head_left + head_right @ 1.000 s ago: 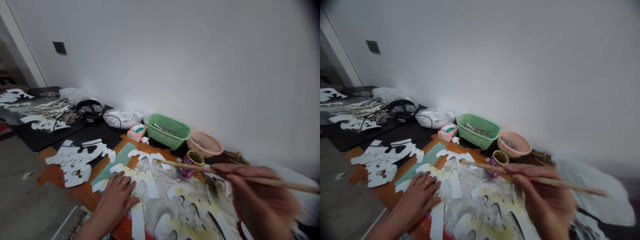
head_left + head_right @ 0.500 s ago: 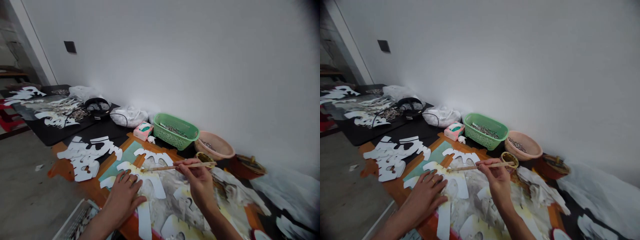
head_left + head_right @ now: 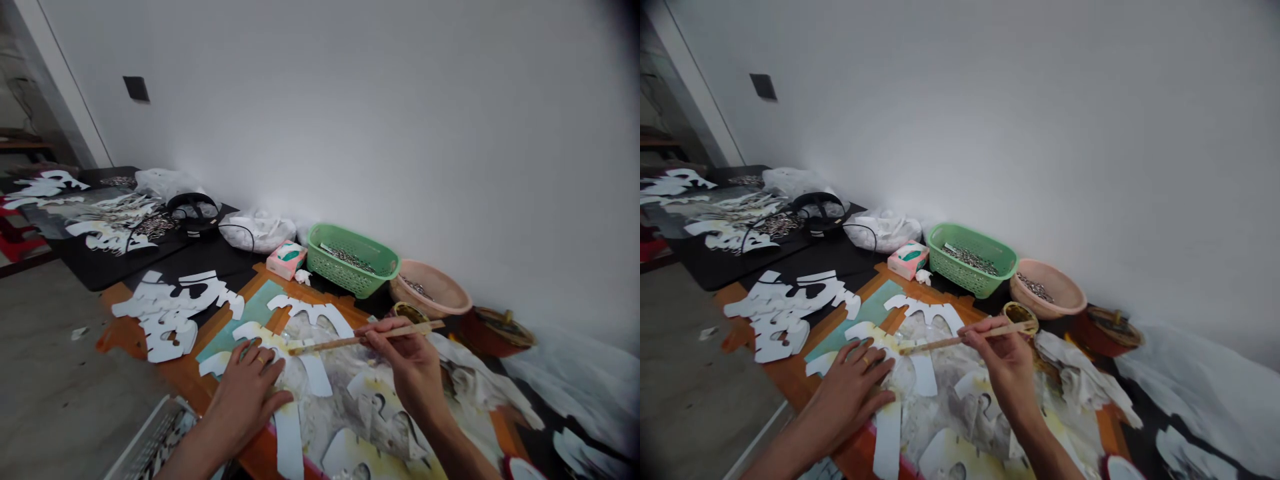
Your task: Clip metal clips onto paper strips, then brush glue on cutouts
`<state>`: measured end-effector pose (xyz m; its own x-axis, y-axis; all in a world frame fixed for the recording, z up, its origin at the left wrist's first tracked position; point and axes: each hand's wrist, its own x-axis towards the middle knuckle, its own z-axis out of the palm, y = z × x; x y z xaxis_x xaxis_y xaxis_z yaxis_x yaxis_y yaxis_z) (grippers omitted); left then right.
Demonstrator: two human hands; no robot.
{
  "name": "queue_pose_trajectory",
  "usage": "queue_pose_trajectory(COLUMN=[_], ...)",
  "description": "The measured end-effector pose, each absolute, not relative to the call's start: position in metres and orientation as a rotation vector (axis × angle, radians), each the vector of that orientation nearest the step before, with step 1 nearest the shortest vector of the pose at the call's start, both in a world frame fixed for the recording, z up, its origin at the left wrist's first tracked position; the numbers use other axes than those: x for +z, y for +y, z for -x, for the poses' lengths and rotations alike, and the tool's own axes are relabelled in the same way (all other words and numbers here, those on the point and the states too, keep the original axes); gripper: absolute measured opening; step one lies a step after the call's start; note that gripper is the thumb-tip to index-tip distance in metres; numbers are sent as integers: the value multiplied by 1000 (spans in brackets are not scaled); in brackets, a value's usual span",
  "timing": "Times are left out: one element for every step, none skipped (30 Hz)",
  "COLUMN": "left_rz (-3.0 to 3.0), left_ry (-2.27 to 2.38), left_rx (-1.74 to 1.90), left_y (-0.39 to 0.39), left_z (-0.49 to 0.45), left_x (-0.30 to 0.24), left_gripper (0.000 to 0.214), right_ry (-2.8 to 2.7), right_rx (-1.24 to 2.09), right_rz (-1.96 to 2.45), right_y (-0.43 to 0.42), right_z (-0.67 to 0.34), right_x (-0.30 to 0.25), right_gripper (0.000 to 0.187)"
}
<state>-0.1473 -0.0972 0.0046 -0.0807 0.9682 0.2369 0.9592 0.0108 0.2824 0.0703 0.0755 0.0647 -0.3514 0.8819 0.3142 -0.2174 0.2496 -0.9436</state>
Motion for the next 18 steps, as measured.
queue_pose_trajectory(left_rz=[-2116, -2120, -2127, -2135, -2142, -2150, -2155, -2156, -2155, -2149, -2143, -2135, -2128, -2122, -2116, -2111, -2107, -2103], left_ry=[2219, 2221, 2221, 2218, 2214, 2208, 2205, 2203, 2205, 2208, 2210, 2211, 2213, 2213, 2213, 2214, 2215, 2214], left_rx=[582, 584, 586, 588, 589, 590, 590, 589, 589, 590, 590, 589, 589, 590, 591, 593, 599, 603], left_y=[-97, -97, -97, -98, -98, -98, -98, -98, -98, -98, -98, -97, -97, -97, -97, -97, -97, -97], left_z=[147, 147, 147, 147, 147, 148, 148, 148, 148, 148, 148, 148, 148, 148, 147, 147, 147, 147], left_x=[5, 6, 6, 7, 7, 8, 8, 7, 7, 6, 6, 5, 5, 4, 4, 4, 4, 4], left_gripper=[39, 39, 39, 39, 38, 38, 38, 39, 39, 39, 40, 40, 40, 40, 39, 39, 38, 38], right_ry=[-1465, -1451, -1440, -1432, -1429, -1430, -1434, -1441, -1449, -1457, -1467, -1475, -1485, -1493, -1501, -1506, -1509, -1509], right_rx=[1321, 1314, 1308, 1305, 1304, 1305, 1308, 1313, 1320, 1327, 1334, 1338, 1341, 1340, 1337, 1334, 1329, 1324], right_rz=[656, 656, 657, 659, 661, 664, 665, 665, 662, 659, 655, 652, 648, 644, 641, 637, 632, 628], right_y=[76, 76, 75, 75, 74, 73, 72, 72, 71, 71, 71, 72, 72, 73, 74, 75, 75, 76], right_z=[-70, -68, -66, -64, -61, -58, -56, -54, -53, -53, -54, -56, -58, -60, -62, -65, -66, -68], right_x=[64, 64, 62, 60, 58, 56, 55, 53, 53, 53, 53, 54, 56, 57, 58, 59, 60, 60], right_gripper=[19, 19, 19, 19, 19, 19, 19, 20, 20, 21, 21, 22, 22, 21, 21, 21, 21, 20])
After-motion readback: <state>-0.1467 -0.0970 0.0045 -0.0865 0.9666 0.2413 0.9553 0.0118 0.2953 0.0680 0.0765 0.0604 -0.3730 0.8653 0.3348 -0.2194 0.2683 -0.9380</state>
